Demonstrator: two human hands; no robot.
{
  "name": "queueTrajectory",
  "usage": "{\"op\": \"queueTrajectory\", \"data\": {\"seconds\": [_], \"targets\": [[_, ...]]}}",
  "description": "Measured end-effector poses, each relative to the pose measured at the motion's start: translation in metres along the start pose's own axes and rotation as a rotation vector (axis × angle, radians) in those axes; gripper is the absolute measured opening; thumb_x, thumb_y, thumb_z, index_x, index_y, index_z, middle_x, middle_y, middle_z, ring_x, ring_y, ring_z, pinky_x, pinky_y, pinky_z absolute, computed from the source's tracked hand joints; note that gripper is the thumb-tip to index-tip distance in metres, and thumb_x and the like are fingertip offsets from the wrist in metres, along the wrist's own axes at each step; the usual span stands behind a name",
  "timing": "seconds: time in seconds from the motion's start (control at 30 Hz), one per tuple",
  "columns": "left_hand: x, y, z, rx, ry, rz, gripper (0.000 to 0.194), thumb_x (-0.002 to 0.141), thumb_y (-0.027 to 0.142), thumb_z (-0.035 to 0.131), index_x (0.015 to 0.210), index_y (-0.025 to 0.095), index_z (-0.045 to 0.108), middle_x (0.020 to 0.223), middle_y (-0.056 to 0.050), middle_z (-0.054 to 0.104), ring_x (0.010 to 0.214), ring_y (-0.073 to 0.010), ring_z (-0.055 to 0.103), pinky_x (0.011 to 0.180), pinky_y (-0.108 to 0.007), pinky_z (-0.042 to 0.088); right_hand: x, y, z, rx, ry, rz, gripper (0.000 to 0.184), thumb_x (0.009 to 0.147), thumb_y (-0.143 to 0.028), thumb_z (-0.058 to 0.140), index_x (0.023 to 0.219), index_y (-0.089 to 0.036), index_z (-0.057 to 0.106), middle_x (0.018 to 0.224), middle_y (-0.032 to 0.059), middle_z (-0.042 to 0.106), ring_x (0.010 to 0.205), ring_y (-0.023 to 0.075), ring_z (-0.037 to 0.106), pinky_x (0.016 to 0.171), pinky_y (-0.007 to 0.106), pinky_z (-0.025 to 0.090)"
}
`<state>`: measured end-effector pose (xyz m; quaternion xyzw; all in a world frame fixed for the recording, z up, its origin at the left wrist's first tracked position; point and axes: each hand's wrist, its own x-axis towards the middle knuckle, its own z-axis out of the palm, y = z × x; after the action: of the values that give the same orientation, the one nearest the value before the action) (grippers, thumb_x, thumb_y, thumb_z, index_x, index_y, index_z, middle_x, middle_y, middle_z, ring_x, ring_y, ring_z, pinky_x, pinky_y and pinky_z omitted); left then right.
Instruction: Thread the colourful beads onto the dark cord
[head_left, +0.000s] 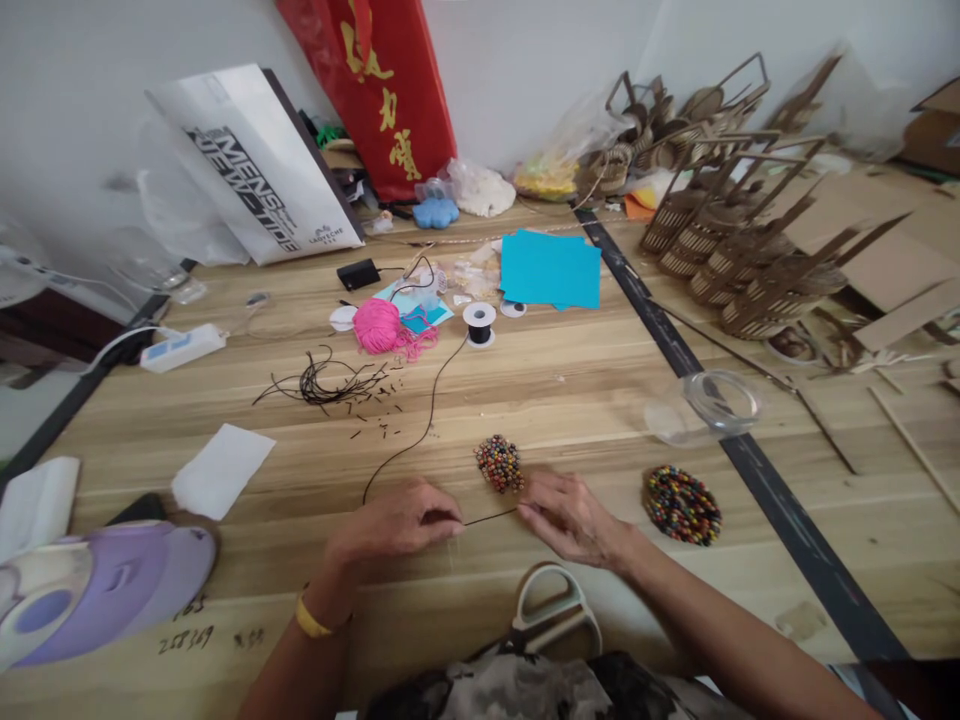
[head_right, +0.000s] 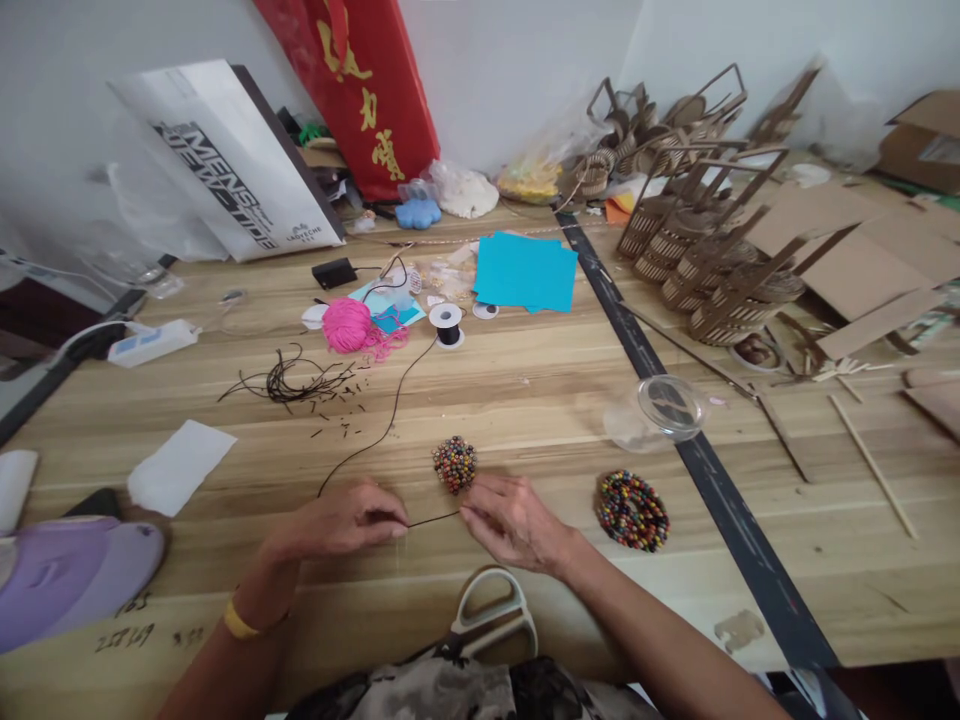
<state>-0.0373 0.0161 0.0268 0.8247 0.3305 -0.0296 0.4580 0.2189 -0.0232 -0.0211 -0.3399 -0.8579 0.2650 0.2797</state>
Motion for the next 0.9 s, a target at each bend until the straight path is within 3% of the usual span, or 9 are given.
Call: {"op": "queueTrajectory", "data": {"seconds": [0.1, 0.2, 0.3, 0.43, 0.57, 0.7, 0.9], "targets": [[-0.005, -0.002, -0.007, 0.000, 0.095, -0.010, 0.028, 0.089, 0.031, 0.046, 0.087, 0.016, 0.070, 0.082, -0.006, 0.070, 0.078, -0.0149, 0.059, 0.075, -0.022, 0.042, -0.001, 0.002, 0.001, 0.007, 0.000, -0.011, 0.019, 0.093, -0.019, 0.040, 0.074, -0.019, 0.046, 0.065, 0.0014, 0.051, 0.061, 0.0139, 0.047, 0.056, 0.026, 0.032], [-0.012, -0.007, -0.015, -0.062, 0.255, -0.127, 0.030, 0.089, 0.035, 0.046, 0.092, 0.016, 0.069, 0.090, -0.006, 0.070, 0.083, -0.0159, 0.060, 0.076, -0.024, 0.044, -0.002, 0.003, 0.002, 0.012, 0.009, -0.013, 0.021, 0.093, -0.019, 0.042, 0.072, -0.019, 0.046, 0.063, 0.0004, 0.049, 0.058, 0.0131, 0.046, 0.054, 0.026, 0.031], [-0.021, -0.010, -0.021, -0.054, 0.345, -0.226, 0.029, 0.086, 0.039, 0.051, 0.094, 0.017, 0.067, 0.095, -0.005, 0.069, 0.086, -0.0165, 0.060, 0.077, -0.024, 0.045, -0.002, 0.002, 0.003, 0.006, 0.006, -0.008, 0.023, 0.092, -0.020, 0.043, 0.070, -0.020, 0.045, 0.061, -0.0005, 0.048, 0.056, 0.0127, 0.044, 0.053, 0.026, 0.030], [-0.029, -0.013, -0.025, 0.120, 0.352, -0.306, 0.025, 0.084, 0.034, 0.052, 0.096, 0.018, 0.067, 0.094, -0.004, 0.067, 0.086, -0.0178, 0.060, 0.073, -0.025, 0.044, -0.003, 0.000, 0.003, 0.009, -0.019, -0.028, 0.024, 0.092, -0.019, 0.043, 0.068, -0.020, 0.045, 0.061, -0.0001, 0.048, 0.056, 0.0128, 0.043, 0.053, 0.026, 0.030], [-0.032, -0.019, -0.024, 0.264, 0.281, -0.370, 0.021, 0.081, 0.030, 0.054, 0.091, 0.017, 0.066, 0.087, -0.005, 0.065, 0.083, -0.0201, 0.059, 0.073, -0.028, 0.042, -0.004, -0.002, 0.004, -0.008, -0.004, -0.048, 0.023, 0.091, -0.018, 0.043, 0.068, -0.020, 0.045, 0.062, 0.0004, 0.048, 0.057, 0.0129, 0.044, 0.053, 0.026, 0.030], [-0.036, -0.024, -0.019, 0.377, 0.267, -0.519, 0.016, 0.077, 0.031, 0.056, 0.081, 0.016, 0.064, 0.083, -0.006, 0.066, 0.079, -0.0216, 0.058, 0.070, -0.029, 0.039, -0.005, -0.002, 0.006, -0.028, 0.013, -0.061, 0.023, 0.091, -0.019, 0.044, 0.068, -0.020, 0.045, 0.062, 0.0002, 0.048, 0.057, 0.0130, 0.045, 0.053, 0.026, 0.030], [-0.041, -0.020, -0.014, 0.380, 0.195, -0.595, 0.017, 0.077, 0.033, 0.056, 0.075, 0.017, 0.063, 0.079, -0.006, 0.066, 0.074, -0.0214, 0.058, 0.067, -0.029, 0.036, -0.004, -0.001, 0.005, -0.044, -0.001, -0.056, 0.023, 0.092, -0.019, 0.042, 0.069, -0.019, 0.046, 0.063, 0.0006, 0.048, 0.057, 0.0131, 0.044, 0.053, 0.026, 0.030]]}}
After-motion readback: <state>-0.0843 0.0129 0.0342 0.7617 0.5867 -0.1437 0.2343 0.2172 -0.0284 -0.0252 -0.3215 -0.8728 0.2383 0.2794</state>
